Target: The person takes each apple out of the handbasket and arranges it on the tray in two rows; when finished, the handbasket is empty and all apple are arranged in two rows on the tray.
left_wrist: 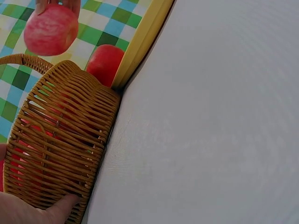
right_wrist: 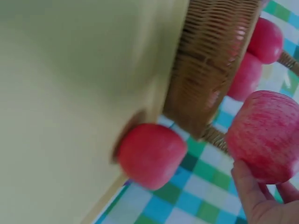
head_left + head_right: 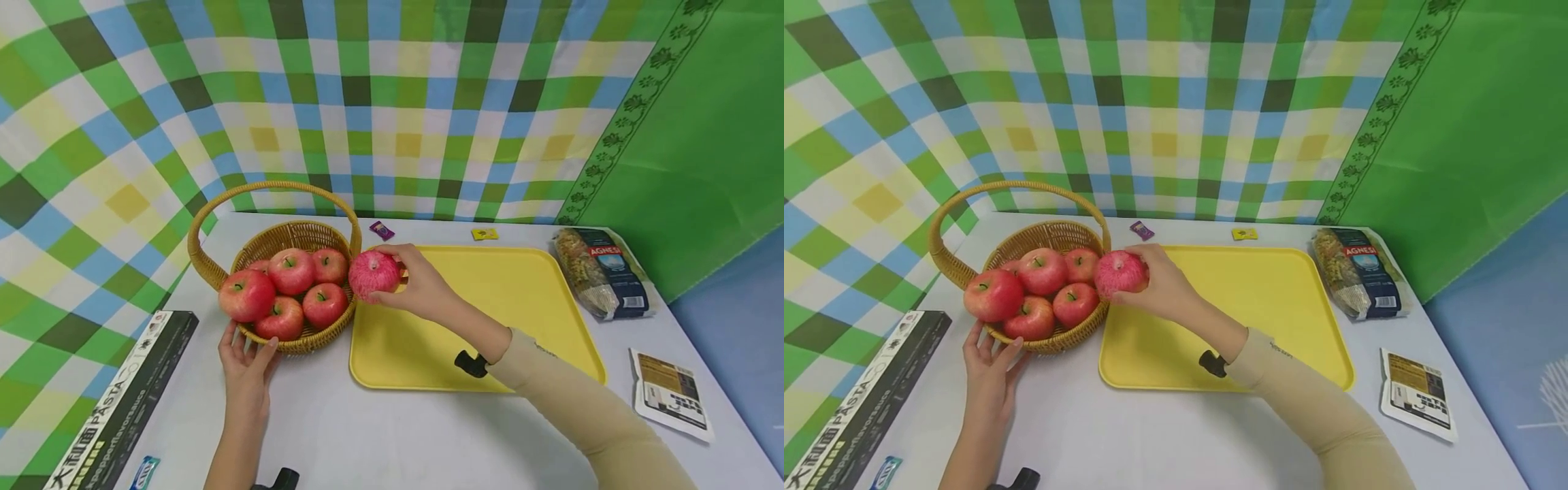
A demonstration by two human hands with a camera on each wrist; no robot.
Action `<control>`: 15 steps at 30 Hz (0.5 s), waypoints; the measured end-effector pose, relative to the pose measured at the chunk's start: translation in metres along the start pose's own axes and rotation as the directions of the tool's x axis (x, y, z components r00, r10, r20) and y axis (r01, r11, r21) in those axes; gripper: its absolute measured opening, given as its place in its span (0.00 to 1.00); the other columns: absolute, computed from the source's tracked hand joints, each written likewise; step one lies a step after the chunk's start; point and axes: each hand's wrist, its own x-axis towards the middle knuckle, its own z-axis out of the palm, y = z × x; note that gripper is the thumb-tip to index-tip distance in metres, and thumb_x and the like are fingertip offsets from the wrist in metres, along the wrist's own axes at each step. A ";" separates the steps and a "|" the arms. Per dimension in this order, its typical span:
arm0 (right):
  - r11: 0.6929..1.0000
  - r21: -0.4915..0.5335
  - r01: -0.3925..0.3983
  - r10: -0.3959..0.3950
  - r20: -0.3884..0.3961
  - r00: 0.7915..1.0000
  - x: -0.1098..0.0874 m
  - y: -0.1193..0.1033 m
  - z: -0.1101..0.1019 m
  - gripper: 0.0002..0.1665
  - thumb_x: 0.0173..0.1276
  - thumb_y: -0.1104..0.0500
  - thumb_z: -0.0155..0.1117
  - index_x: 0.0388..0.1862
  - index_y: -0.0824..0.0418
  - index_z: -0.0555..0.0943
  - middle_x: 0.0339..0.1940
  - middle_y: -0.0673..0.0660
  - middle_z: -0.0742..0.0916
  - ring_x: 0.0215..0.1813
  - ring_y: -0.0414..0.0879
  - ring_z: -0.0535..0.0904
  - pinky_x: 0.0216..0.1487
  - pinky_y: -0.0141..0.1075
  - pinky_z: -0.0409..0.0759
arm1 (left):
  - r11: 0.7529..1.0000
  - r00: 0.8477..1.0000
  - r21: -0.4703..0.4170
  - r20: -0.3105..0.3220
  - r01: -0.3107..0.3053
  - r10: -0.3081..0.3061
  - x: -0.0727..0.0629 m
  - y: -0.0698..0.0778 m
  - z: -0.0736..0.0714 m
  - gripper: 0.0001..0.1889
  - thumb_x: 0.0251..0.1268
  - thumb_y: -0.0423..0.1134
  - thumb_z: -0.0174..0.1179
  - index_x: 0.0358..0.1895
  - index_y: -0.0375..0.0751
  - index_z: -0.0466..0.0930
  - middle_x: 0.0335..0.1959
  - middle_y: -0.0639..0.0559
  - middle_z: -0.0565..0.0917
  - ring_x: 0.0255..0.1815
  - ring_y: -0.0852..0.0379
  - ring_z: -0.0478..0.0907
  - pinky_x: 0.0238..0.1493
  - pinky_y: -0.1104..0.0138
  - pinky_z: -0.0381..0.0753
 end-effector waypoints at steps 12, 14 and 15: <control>0.990 0.063 -0.127 0.135 -0.141 0.981 -0.006 0.058 -0.050 0.43 0.55 0.63 0.76 0.67 0.63 0.64 0.62 0.61 0.69 0.57 0.59 0.73 0.52 0.49 0.81 | 1.000 1.000 0.012 0.004 -0.005 0.005 -0.002 0.000 0.001 0.46 0.65 0.35 0.62 0.74 0.67 0.40 0.78 0.57 0.44 0.76 0.52 0.49 0.64 0.59 0.70; 0.987 0.038 -0.159 0.163 -0.154 0.974 -0.005 0.069 -0.056 0.43 0.56 0.63 0.75 0.68 0.63 0.63 0.63 0.61 0.69 0.58 0.59 0.73 0.52 0.49 0.81 | 1.000 1.000 0.016 0.007 -0.013 0.013 -0.002 0.001 0.001 0.45 0.65 0.34 0.62 0.74 0.66 0.40 0.78 0.57 0.44 0.75 0.52 0.50 0.63 0.60 0.70; 0.985 0.020 -0.173 0.174 -0.156 0.972 -0.004 0.075 -0.059 0.44 0.56 0.63 0.75 0.68 0.64 0.63 0.63 0.62 0.69 0.58 0.59 0.72 0.52 0.49 0.81 | 1.000 1.000 0.018 0.008 -0.017 0.017 -0.002 0.000 0.001 0.45 0.65 0.34 0.62 0.74 0.66 0.40 0.78 0.57 0.44 0.75 0.52 0.50 0.63 0.60 0.70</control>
